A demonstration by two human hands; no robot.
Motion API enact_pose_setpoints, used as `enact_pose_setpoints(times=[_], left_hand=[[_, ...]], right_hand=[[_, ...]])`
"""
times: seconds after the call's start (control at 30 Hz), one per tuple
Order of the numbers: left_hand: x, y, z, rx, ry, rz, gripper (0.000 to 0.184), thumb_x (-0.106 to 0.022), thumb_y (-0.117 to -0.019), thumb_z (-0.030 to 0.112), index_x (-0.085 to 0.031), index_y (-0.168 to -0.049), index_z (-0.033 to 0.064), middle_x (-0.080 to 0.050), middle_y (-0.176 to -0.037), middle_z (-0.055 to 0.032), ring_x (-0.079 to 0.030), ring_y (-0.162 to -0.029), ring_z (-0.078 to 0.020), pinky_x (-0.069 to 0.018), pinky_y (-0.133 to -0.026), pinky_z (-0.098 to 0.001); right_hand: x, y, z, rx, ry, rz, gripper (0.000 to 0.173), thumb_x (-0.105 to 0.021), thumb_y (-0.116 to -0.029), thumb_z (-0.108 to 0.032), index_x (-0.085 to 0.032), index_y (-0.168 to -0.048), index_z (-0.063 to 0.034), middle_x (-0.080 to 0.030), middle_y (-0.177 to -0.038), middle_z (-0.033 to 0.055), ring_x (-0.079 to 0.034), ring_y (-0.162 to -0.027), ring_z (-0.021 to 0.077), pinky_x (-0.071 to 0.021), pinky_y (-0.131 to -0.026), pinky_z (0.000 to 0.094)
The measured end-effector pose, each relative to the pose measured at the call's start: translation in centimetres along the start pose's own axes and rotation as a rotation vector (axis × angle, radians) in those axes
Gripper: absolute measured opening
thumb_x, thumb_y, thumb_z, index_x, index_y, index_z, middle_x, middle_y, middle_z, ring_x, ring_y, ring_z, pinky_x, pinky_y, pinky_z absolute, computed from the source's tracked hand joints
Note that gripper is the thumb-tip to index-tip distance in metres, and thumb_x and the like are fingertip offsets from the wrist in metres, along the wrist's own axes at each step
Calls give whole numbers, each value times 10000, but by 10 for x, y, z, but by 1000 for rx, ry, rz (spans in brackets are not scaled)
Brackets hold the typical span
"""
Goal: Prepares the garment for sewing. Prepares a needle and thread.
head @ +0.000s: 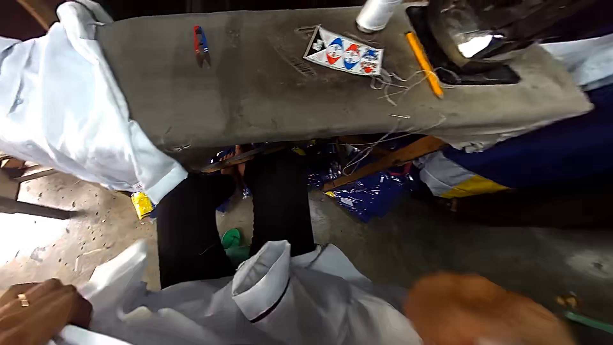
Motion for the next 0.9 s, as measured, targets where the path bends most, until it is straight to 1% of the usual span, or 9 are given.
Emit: enact_pose_setpoints(times=[0.07,0.17,0.2,0.27,0.37,0.5,0.67,0.77,0.9], left_hand=[[-1,-13,-27,125,-31,43,377,-736,-883,221,-643,-993,-127,-648,-914,-332,-624,-886,-532,-457,-850,-685],[-29,-34,-86,294,-150,137,598,-864,-809,270,-652,-1270,-47,-583,-1248,-402,-507,-1201,-649,-323,-1008,-817],[-34,-35,-95,316,-142,168,708,-886,-781,274,-613,-1363,-23,-513,-1371,-411,-414,-1307,-665,-227,-1061,-839],[-30,-35,-94,319,-96,210,764,-832,-835,371,-548,-1435,-7,-476,-1444,-372,-427,-1341,-598,-287,-1079,-775],[-14,-46,-71,294,-89,273,597,-717,-943,381,-600,-1368,-22,-579,-1352,-322,-565,-1242,-487,-409,-1046,-649],[-2,-74,-23,34,-49,457,361,-657,-1002,291,-704,-1187,-15,-684,-1173,-253,-644,-1113,-373,-488,-983,-522],[-11,-104,13,-192,4,494,268,-649,-1007,269,-737,-1123,45,-717,-1127,-156,-650,-1111,-255,-473,-1008,-451],[-23,-114,19,-231,17,502,256,-641,-1008,285,-749,-1095,70,-729,-1108,-120,-656,-1091,-223,-478,-987,-429],[-35,-129,26,-278,24,523,248,-623,-1010,296,-767,-1059,100,-739,-1090,-74,-665,-1069,-184,-488,-973,-406]], right_hand=[[9,-10,54,-134,367,95,282,-526,-1071,-379,-705,-1015,-169,-681,-861,-103,-632,-811,-64,-535,-731,156],[19,-21,130,-456,927,92,314,-637,-1000,-293,-720,-1206,-71,-721,-1160,149,-692,-1068,299,-539,-921,552],[31,-23,130,-453,944,161,310,-635,-998,-268,-719,-1230,-80,-717,-1200,145,-691,-1094,301,-539,-945,545],[61,-28,94,-306,915,392,274,-593,-1026,-269,-755,-1149,-85,-747,-1073,78,-725,-934,167,-618,-841,390],[103,-50,28,-176,1016,570,257,-588,-1026,-223,-748,-1109,-40,-723,-1023,110,-700,-888,188,-599,-797,415],[139,-106,-5,-120,1158,524,262,-569,-1033,-237,-753,-1108,-66,-720,-1049,132,-693,-898,209,-576,-805,412],[151,-149,-21,-117,1237,369,252,-570,-1027,-202,-754,-1111,-53,-721,-1052,174,-699,-932,284,-553,-855,475],[160,-150,-27,-161,1225,354,249,-581,-1024,-277,-749,-1112,-115,-733,-1028,94,-699,-887,163,-565,-837,388],[145,-161,-6,-221,1229,171,214,-600,-997,-243,-761,-1048,-112,-723,-967,99,-692,-843,233,-553,-771,501]])
Point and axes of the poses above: each hand's wrist, its own y-axis away from the middle knuckle, its own x-axis out of the back of the hand, z = x × y, the point moved 7 cm from there along -y, towards the middle knuckle
